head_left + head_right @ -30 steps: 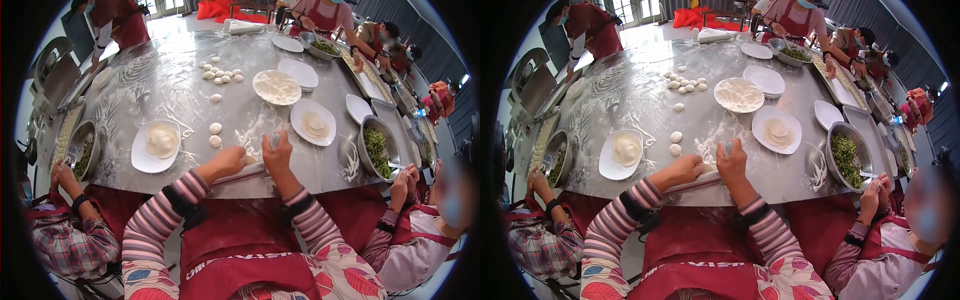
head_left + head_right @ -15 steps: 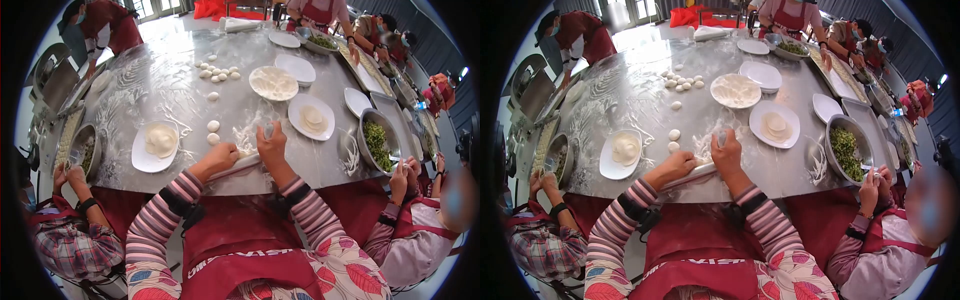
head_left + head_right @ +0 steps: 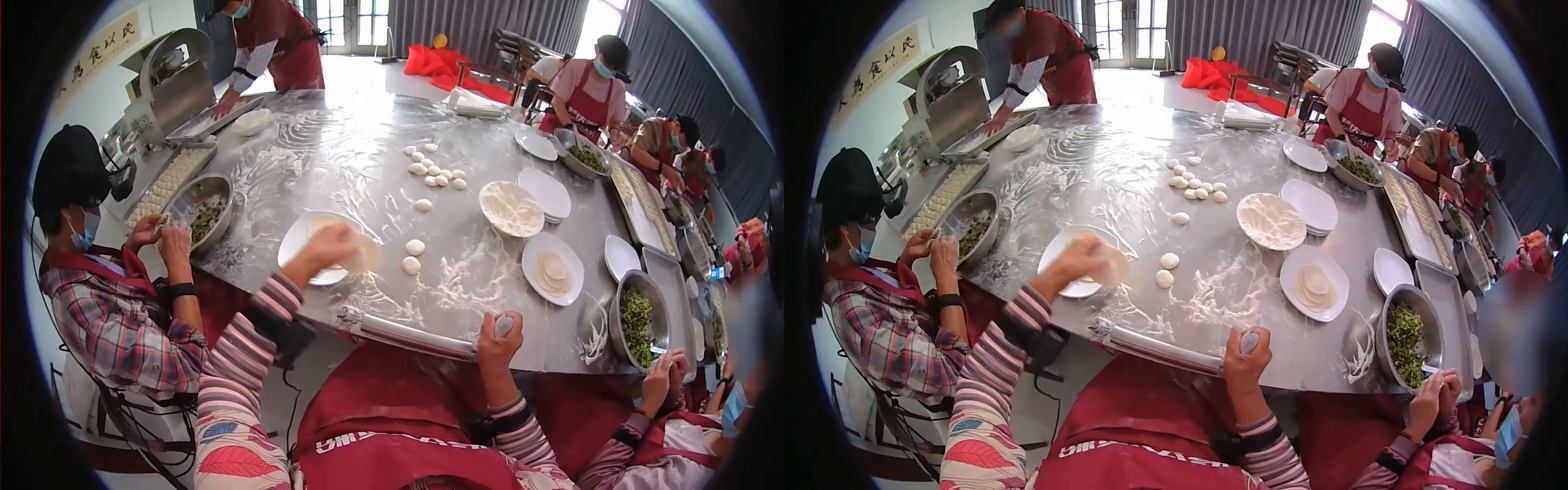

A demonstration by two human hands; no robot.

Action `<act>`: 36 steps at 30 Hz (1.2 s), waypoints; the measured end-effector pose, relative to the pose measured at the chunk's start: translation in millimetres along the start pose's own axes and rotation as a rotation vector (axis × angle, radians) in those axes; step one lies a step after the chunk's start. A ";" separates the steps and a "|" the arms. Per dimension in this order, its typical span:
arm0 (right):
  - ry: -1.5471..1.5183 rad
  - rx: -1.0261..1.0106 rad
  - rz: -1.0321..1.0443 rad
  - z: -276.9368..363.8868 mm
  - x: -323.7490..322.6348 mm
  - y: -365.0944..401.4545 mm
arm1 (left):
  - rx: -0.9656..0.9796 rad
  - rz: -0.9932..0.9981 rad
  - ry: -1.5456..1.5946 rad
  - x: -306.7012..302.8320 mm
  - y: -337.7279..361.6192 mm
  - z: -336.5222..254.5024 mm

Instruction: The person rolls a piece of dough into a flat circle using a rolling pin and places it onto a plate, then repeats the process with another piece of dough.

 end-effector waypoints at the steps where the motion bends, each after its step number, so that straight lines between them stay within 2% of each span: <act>1: -0.012 0.004 0.000 -0.8 -0.1 0.7 | -0.052 -0.050 -0.097 -19.4 -14.5 35.6; 2: -0.017 0.006 -0.004 -1.1 -0.4 1.7 | -0.098 -0.291 -0.382 -54.9 -1.7 29.6; 3: -0.019 -0.011 -0.003 -0.2 -0.6 1.5 | -0.025 -0.503 -0.455 -70.6 7.9 25.8; 4: -0.018 -0.028 -0.005 1.0 -1.0 1.5 | -0.019 -0.502 -0.456 -65.7 3.3 27.8; 7: -0.034 -0.027 -0.008 5.8 -2.3 1.9 | 0.089 -0.049 -0.278 5.9 -16.1 12.9; 9: -0.019 -0.012 -0.004 1.5 -1.2 2.5 | 0.214 0.033 -0.317 50.0 -8.9 -37.7; 11: 0.002 0.000 0.003 1.0 -2.8 4.3 | 0.063 0.045 -0.360 81.9 -17.3 -52.3; 12: 0.003 -0.013 0.009 3.3 -3.1 4.8 | 0.071 0.048 -0.347 95.7 -21.8 -58.1; 14: 0.018 -0.032 0.014 5.9 -4.9 5.8 | 0.094 -0.092 -0.443 112.9 -32.1 -63.4; 15: 0.013 -0.023 0.021 5.0 -6.3 9.2 | 0.167 -0.184 -0.432 113.9 -29.0 -75.5; 16: 0.005 -0.008 0.028 2.7 -8.1 12.9 | 0.169 -0.174 -0.427 120.3 -25.5 -77.6; 18: -0.047 0.043 0.039 -8.5 -9.6 19.4 | 0.251 0.137 -0.247 147.1 -11.9 -88.5; 20: -0.104 0.080 0.049 -11.5 -8.3 14.8 | 0.275 0.182 -0.220 150.6 6.2 -99.3; 22: 0.010 -0.004 0.053 6.0 -0.4 -5.5 | 0.296 0.234 -0.196 156.7 15.3 -104.7; 24: 0.007 -0.118 0.016 10.4 13.1 -27.5 | 0.167 0.293 -0.030 161.0 17.2 -98.1; 28: 0.020 -0.120 0.004 -20.1 46.8 -56.2 | 0.287 0.327 -0.093 167.3 14.6 -119.1; 30: 0.049 -0.105 0.025 -21.6 43.0 -51.0 | 0.332 0.322 -0.142 173.0 7.3 -120.1; 32: 0.071 -0.140 0.019 -9.5 32.0 -44.9 | 0.311 0.334 -0.174 177.1 9.8 -112.6; 34: 0.128 -0.143 0.058 -12.0 17.5 -20.8 | 0.248 0.223 -0.156 161.9 17.2 -104.1; 35: -0.031 -0.055 0.019 -6.1 9.3 -15.5 | 0.227 0.220 -0.135 162.2 17.6 -95.1; 36: -0.032 -0.049 0.018 -6.4 13.3 -18.8 | 0.224 0.225 -0.138 160.4 18.2 -97.9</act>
Point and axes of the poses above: each hand's wrist, its own y-axis away from the middle knuckle, its own x-axis out of the palm, z = x × y, the point moved 8 cm from there along -y, towards the middle knuckle, and after that the axes turned 8 degrees about -y, right-handed, at the moved point
